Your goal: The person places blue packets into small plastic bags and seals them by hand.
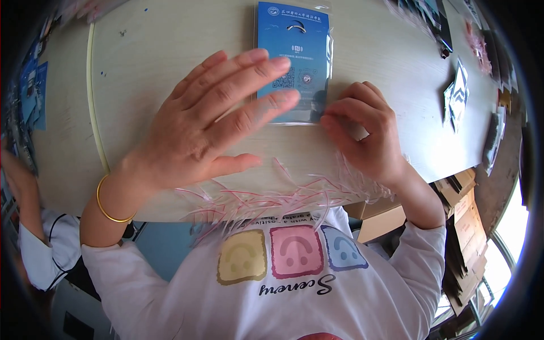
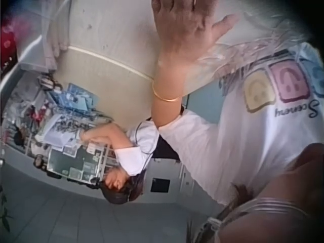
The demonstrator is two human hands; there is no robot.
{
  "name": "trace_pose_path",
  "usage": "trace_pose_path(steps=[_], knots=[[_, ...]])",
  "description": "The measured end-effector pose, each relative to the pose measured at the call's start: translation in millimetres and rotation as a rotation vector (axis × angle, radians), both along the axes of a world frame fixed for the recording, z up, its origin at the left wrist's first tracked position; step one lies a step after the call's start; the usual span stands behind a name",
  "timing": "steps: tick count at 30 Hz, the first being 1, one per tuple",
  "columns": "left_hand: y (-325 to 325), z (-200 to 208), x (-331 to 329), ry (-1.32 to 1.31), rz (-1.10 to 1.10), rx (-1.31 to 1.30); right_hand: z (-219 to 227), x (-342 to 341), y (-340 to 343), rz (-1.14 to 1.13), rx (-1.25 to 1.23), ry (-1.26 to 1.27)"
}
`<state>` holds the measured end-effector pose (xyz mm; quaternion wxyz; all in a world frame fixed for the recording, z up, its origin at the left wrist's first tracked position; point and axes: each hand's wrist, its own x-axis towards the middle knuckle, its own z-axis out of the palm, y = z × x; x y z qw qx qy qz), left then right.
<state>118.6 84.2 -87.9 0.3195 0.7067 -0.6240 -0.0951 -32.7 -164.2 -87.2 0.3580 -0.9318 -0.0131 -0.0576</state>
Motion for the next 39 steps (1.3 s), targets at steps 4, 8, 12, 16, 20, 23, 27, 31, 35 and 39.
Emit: trace_pose_path(steps=[4,8,12,16,20,23,27,31,35,39], knots=[[4,-5,8,-0.086,-0.150,0.188,8,-2,-2,0.020,-0.018,0.117],[4,-3,7,-0.124,-0.145,0.229,5,0,1,-0.012,0.023,0.069],[4,-4,5,-0.101,-0.125,0.276,5,0,2,-0.016,0.016,0.079],[4,-6,5,-0.086,-0.118,0.275,6,0,2,-0.030,0.011,0.096],[4,-7,5,-0.077,-0.119,0.274,6,0,2,-0.032,0.008,0.111],[4,-6,5,-0.071,-0.115,0.275,6,0,2,-0.039,0.011,0.115],[3,-8,5,-0.066,-0.117,0.272,10,-1,1,-0.026,-0.003,0.146],[2,-7,6,-0.074,-0.129,0.267,14,-2,1,-0.012,-0.036,0.175],[1,-4,7,-0.106,-0.142,0.271,11,0,1,-0.023,-0.033,0.123],[-1,-2,7,-0.128,-0.147,0.291,8,-1,3,-0.079,-0.096,0.092]])
